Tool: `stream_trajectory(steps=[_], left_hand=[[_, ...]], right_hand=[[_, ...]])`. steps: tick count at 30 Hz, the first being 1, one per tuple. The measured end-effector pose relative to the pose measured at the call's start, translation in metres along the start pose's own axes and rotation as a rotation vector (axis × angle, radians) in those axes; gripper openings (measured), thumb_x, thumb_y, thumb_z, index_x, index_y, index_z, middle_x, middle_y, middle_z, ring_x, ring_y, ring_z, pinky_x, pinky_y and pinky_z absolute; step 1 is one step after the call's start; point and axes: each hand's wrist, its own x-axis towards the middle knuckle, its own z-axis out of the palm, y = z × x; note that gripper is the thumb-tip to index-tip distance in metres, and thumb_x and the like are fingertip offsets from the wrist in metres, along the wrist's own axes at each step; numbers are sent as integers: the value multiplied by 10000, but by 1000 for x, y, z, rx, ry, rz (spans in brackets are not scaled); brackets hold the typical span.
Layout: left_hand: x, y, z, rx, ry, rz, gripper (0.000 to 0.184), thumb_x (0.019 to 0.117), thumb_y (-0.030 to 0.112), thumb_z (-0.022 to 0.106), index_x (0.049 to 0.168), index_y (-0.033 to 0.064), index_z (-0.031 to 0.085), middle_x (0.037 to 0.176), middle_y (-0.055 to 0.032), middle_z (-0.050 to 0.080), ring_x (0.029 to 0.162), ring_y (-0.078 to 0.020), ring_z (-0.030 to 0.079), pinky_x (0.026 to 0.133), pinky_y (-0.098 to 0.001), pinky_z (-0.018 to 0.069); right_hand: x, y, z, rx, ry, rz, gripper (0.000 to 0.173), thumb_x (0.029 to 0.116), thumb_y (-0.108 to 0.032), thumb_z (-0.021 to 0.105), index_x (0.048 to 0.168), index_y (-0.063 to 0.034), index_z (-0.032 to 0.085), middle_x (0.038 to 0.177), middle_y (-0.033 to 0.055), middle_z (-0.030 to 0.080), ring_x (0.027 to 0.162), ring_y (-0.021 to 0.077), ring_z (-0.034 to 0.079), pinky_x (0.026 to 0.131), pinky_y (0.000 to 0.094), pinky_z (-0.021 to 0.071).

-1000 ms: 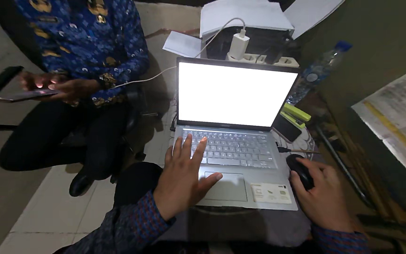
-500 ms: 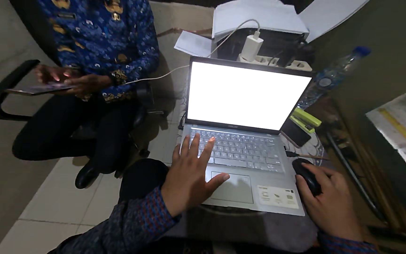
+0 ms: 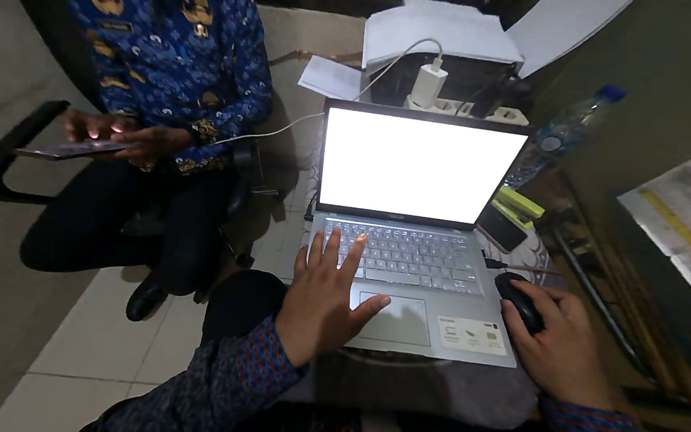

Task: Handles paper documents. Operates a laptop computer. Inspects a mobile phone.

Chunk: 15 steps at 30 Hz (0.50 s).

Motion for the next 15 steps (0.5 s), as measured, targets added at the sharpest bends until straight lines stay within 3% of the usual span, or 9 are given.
stream_trajectory(steps=[15], left_hand=[[1, 1, 0, 7, -20, -8, 986, 853, 910, 290, 1622, 294, 304, 1647, -183, 321, 1514, -451, 275, 1137, -692, 310]], right_hand=[[-1, -1, 0, -3, 12, -9, 472, 946, -468, 556, 1256, -148, 713, 1176, 230, 620, 1032, 360, 615, 834, 525, 523]])
